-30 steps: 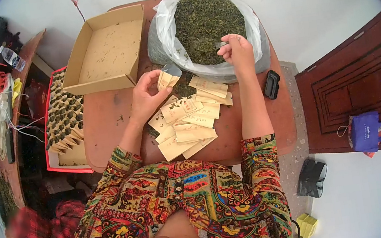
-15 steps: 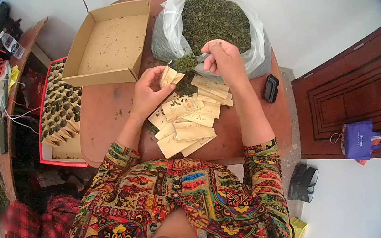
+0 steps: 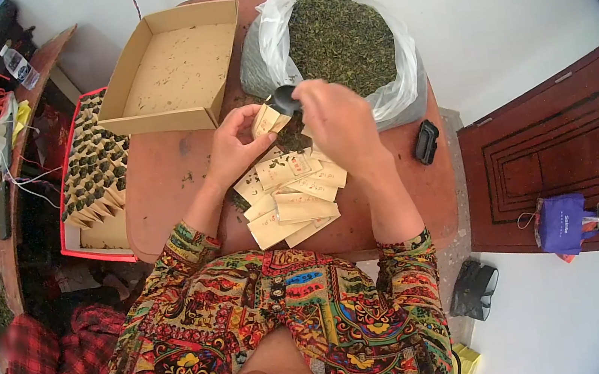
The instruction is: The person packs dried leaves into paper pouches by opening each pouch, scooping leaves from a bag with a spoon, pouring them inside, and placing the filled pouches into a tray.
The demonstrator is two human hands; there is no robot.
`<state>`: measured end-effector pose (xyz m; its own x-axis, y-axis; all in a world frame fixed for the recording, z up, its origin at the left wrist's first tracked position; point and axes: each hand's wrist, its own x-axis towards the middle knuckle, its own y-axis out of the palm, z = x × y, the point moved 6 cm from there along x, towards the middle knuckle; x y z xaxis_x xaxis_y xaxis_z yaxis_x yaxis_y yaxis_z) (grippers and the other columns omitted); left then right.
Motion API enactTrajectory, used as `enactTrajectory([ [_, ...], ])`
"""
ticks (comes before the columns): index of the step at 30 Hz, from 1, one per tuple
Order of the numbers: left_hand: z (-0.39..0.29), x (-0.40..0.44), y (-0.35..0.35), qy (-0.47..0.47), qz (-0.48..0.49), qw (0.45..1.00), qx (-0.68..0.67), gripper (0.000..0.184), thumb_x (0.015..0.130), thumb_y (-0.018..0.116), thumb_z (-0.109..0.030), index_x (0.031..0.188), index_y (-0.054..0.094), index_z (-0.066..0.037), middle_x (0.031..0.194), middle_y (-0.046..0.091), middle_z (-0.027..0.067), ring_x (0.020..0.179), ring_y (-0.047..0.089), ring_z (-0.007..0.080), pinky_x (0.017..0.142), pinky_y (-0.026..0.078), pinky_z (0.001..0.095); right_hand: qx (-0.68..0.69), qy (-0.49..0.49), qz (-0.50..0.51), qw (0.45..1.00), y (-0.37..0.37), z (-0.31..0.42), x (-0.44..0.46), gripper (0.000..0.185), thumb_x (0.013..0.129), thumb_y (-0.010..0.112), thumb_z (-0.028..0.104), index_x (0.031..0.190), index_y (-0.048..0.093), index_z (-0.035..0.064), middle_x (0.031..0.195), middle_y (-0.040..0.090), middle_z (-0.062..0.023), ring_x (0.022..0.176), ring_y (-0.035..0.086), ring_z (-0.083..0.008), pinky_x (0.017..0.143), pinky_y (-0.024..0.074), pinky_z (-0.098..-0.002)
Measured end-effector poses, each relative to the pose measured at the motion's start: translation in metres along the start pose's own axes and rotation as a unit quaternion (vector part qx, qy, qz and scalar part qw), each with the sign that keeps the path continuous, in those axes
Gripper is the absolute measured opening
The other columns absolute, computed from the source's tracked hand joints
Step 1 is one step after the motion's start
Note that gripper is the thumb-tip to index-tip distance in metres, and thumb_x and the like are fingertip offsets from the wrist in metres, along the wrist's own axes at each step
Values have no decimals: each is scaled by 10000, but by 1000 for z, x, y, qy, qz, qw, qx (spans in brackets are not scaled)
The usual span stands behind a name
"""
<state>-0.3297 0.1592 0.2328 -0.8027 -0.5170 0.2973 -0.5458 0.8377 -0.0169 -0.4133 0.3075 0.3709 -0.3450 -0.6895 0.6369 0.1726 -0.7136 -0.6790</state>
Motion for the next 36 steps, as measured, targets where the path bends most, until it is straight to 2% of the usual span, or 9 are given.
enactTrajectory([
  [3, 1, 0, 0, 0, 5, 1000, -9, 430, 764, 796, -68, 1156, 625, -16, 1086, 631, 66, 1000, 653, 157, 871, 521, 285, 26, 162, -42, 986, -28, -24, 0, 200, 995, 495, 145, 1003, 661, 35, 696, 658, -86, 606, 645, -184, 592, 495, -332],
  [6, -1, 0, -1, -5, 11, 1000, -6, 429, 769, 793, -60, 1157, 620, -6, 1101, 628, 66, 1016, 651, 157, 886, 518, 285, -4, 240, -96, 966, -44, -65, -4, 239, 1006, 473, 176, 1003, 666, 36, 636, 645, -75, 603, 641, -179, 591, 489, -331],
  [10, -1, 0, 1, -9, 15, 1000, -23, 431, 773, 790, -55, 1161, 613, 6, 1109, 628, 65, 1023, 648, 154, 896, 516, 288, -157, 221, -43, 962, -31, -124, -20, 288, 1011, 431, 215, 975, 654, 36, 650, 658, -91, 597, 637, -193, 607, 494, -328],
  [13, 2, 0, 2, -17, 14, 999, -44, 436, 776, 790, -55, 1168, 609, 8, 1113, 627, 67, 1031, 645, 156, 904, 514, 288, -6, 275, 5, 961, 0, -134, -29, 281, 997, 437, 212, 974, 647, 26, 644, 664, -98, 579, 626, -181, 599, 496, -323],
  [17, 0, -1, 3, -31, 12, 998, -58, 435, 784, 785, -49, 1177, 606, 7, 1128, 622, 70, 1047, 639, 155, 918, 513, 286, 143, 352, -7, 925, 22, -137, -31, 260, 978, 452, 190, 958, 642, 14, 643, 681, -88, 559, 598, -116, 566, 484, -284],
  [20, 5, 0, 1, -16, 45, 999, 14, 470, 843, 749, -37, 1264, 542, -2, 1200, 628, 69, 1104, 607, 140, 948, 508, 288, 186, 372, -27, 909, 28, -147, -36, 252, 980, 461, 194, 968, 641, 19, 655, 685, -75, 546, 574, -96, 545, 464, -253],
  [23, 7, 0, 2, -22, 40, 999, -14, 472, 844, 748, -36, 1266, 539, -2, 1196, 630, 71, 1100, 609, 141, 949, 508, 292, 226, 418, -59, 878, 21, -154, -41, 246, 988, 458, 205, 982, 630, 30, 675, 688, -64, 528, 539, -84, 522, 437, -238],
  [32, 3, -1, 3, -45, 44, 998, -32, 483, 843, 749, -35, 1274, 534, -2, 1185, 640, 71, 1096, 612, 142, 947, 509, 290, 361, 409, -121, 830, 1, -152, -41, 213, 996, 466, 211, 957, 609, 58, 638, 644, -59, 496, 483, -59, 437, 347, -205],
  [36, 4, 1, 2, -23, 19, 999, -35, 451, 788, 777, -45, 1197, 595, 4, 1144, 626, 61, 1060, 628, 135, 924, 507, 277, 410, 389, -88, 820, -4, -132, -32, 215, 992, 482, 221, 938, 614, 60, 615, 630, -56, 469, 468, -57, 413, 329, -200],
])
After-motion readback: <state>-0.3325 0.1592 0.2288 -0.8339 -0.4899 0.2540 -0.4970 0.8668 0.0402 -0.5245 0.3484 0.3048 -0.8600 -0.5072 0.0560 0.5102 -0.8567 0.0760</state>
